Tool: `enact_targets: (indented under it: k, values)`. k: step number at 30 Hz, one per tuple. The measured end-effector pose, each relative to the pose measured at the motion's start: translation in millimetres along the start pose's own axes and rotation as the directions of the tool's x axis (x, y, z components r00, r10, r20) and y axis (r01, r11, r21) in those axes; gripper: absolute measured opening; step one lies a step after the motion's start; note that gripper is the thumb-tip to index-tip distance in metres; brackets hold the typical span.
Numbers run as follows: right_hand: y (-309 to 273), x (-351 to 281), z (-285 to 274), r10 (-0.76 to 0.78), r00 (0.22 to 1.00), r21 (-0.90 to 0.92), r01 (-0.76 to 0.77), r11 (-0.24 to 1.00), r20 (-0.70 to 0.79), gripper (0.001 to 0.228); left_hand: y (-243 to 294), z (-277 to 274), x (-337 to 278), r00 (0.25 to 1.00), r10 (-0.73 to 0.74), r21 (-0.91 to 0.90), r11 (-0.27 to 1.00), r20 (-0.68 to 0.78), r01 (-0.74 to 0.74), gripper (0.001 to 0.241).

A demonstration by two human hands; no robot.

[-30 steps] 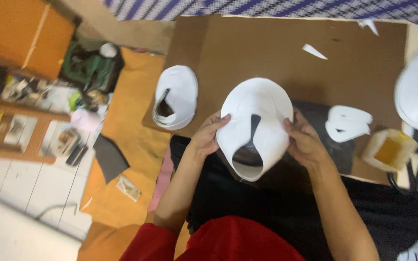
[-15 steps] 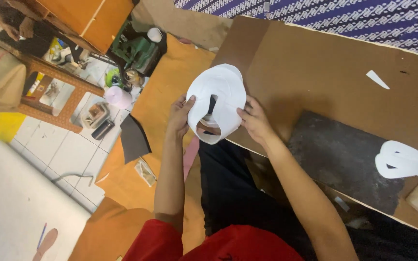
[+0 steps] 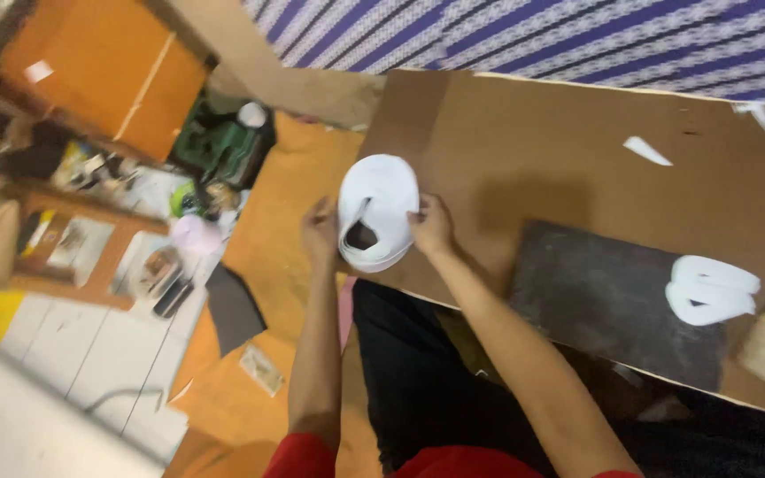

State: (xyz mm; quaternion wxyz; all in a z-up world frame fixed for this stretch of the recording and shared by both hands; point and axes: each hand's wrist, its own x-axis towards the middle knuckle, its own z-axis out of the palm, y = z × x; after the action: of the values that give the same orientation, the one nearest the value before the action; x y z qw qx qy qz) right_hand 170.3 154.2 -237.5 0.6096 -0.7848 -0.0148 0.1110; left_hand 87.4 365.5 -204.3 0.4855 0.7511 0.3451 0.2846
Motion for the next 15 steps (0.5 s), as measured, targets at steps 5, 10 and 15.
enact_targets:
  k: [5,10,15]
  values:
    - [-74,-73,-65,-0.065,0.996,-0.278,0.079,0.957,0.059,0.042,78,-25,-59,0.989,-0.037,-0.128,0.990,0.142,0.056,0.046]
    - [-88,-166,-173,-0.137,0.987,-0.164,0.149,0.975,0.082,0.035,27,-11,-44,0.988,-0.146,0.199,0.971,0.053,0.132,0.037]
    - [-31,-193,-315,-0.320,0.906,-0.365,0.208,0.907,-0.278,0.015,129,1,-126,0.859,0.493,0.181,0.865,-0.138,-0.467,0.052]
